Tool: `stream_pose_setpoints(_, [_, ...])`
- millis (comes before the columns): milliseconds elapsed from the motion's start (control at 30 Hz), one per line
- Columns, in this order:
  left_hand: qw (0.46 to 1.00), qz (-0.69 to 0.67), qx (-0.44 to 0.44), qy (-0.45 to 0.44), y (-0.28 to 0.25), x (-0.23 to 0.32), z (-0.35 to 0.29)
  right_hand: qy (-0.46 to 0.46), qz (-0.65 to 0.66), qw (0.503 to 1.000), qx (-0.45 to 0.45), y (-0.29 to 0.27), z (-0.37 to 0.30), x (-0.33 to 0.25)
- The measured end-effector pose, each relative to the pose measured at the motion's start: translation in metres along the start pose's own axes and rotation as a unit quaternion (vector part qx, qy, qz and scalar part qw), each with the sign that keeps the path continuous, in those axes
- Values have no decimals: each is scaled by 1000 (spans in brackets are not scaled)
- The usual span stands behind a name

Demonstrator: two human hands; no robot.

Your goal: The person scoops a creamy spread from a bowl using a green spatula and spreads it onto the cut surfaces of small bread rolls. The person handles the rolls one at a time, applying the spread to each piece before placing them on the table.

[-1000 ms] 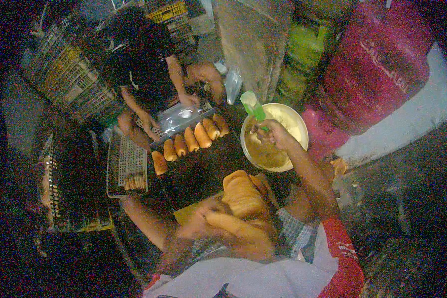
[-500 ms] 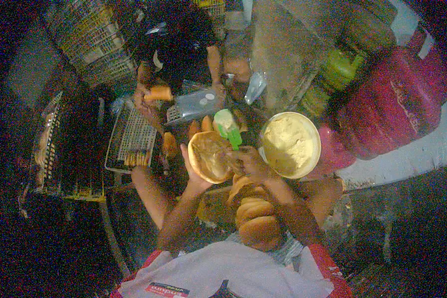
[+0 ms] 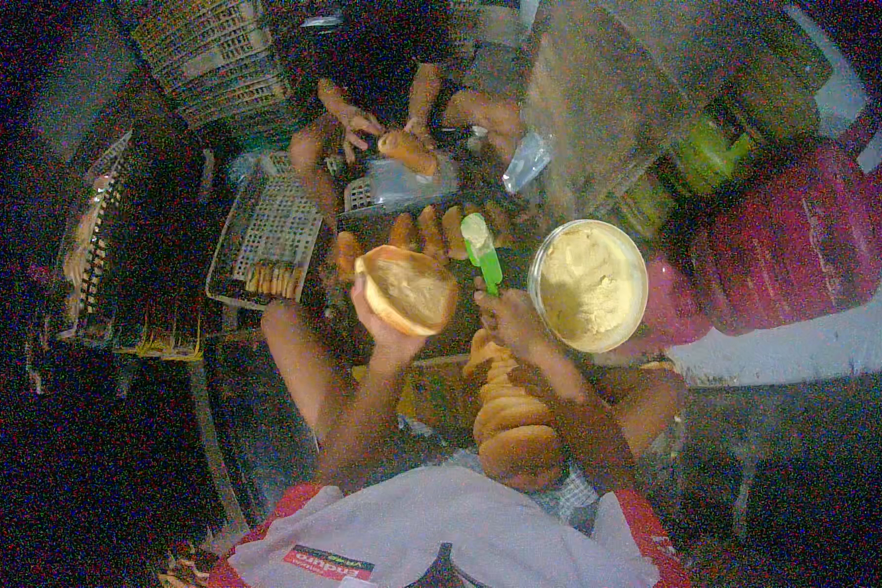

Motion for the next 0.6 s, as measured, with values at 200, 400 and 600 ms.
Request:
stream_pose_setpoints(200, [999, -16, 40, -13, 3, 8, 3, 32, 156, 973, -166, -1, -38, -21])
stream_pose_setpoints(400, [999, 50, -2, -21, -5, -20, -7, -212, -172, 941, -199, 2, 6, 48])
stream_pose_setpoints(600, [991, 29, 72, -113, -26, -12, -2, 14, -94, 971, -220, 19, -20, 22])
Point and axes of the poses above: each hand's wrist, its own z-axis towards the middle knuckle, its own y-axis out of the palm, x = y × z, the point moved 1 cm from there along z, towards the middle knuckle, and after that the axes turned 14 degrees about y, right-handed, at the moved point
